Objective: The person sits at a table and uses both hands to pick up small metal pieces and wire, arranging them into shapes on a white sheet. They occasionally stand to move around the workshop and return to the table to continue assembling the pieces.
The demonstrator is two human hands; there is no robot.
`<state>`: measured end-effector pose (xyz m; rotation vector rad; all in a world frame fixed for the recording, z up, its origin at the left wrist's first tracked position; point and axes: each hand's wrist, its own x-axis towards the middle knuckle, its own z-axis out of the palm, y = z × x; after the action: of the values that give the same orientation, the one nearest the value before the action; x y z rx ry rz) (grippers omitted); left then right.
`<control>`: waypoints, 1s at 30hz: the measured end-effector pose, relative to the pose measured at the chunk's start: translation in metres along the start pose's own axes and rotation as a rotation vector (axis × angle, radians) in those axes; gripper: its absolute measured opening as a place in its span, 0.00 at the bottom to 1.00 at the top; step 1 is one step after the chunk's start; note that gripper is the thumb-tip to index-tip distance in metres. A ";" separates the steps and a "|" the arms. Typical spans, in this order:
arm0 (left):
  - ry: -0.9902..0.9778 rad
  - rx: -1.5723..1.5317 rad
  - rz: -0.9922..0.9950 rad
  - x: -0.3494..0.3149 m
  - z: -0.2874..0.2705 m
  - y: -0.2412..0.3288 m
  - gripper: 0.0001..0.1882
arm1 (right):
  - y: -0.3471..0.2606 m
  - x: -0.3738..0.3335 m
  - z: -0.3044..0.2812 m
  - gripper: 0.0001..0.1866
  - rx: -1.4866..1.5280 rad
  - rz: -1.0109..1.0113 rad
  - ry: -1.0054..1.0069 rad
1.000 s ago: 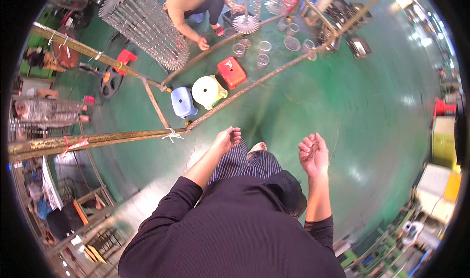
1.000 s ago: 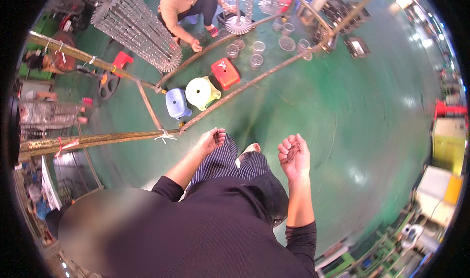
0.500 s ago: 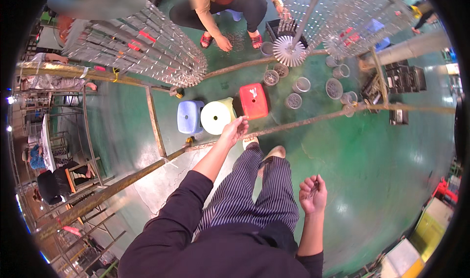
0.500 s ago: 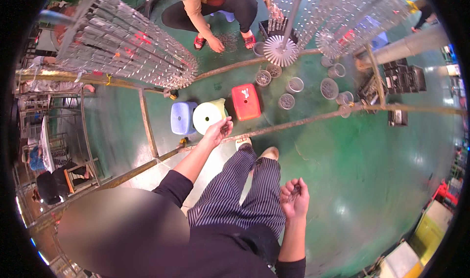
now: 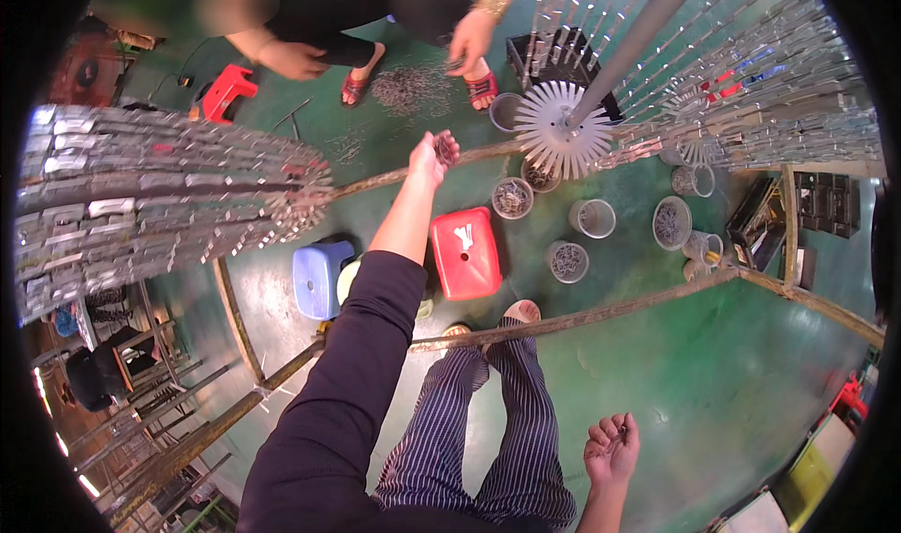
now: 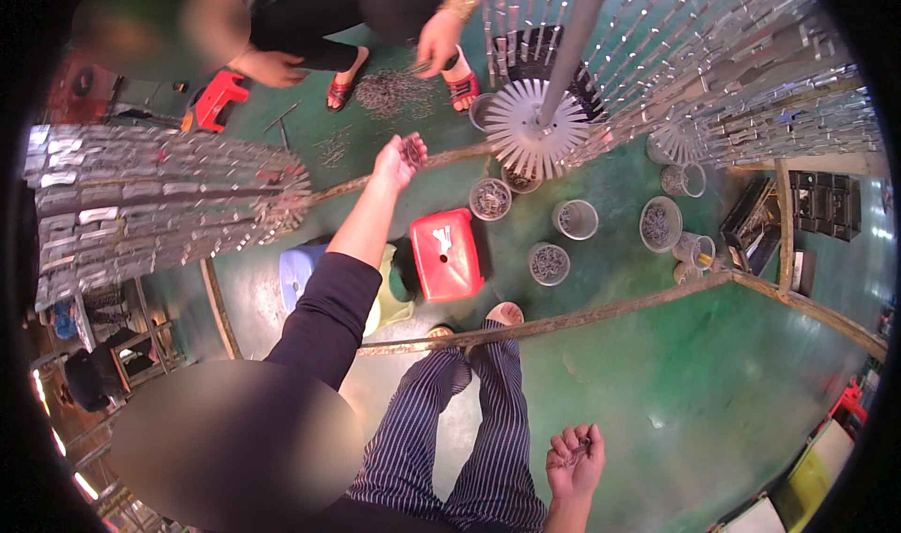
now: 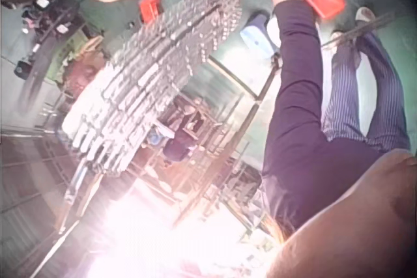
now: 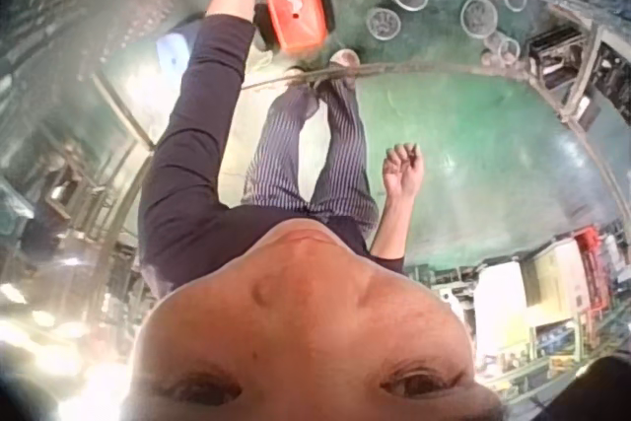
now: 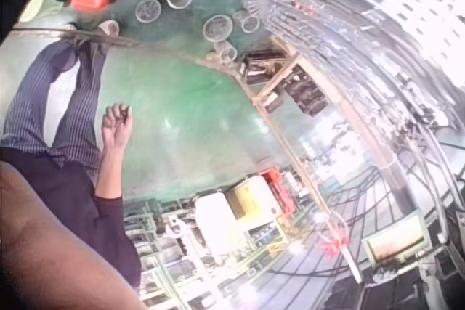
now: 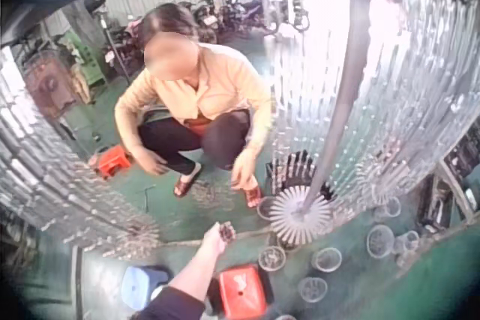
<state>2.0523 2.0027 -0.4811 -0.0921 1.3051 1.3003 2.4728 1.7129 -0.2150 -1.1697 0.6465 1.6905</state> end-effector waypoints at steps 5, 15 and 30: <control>-0.120 -0.011 -0.092 0.050 0.068 0.020 0.21 | -0.023 0.025 -0.007 0.15 0.109 -0.014 -0.011; -0.219 0.106 0.057 0.112 0.182 0.055 0.42 | -0.044 0.034 -0.019 0.15 0.281 -0.076 -0.011; 0.101 0.302 0.193 -0.037 0.003 -0.033 0.28 | 0.004 -0.024 -0.008 0.16 0.157 0.011 -0.151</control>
<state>2.0878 1.9693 -0.4721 0.1859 1.6141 1.2564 2.4751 1.6950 -0.1966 -0.9199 0.6795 1.6868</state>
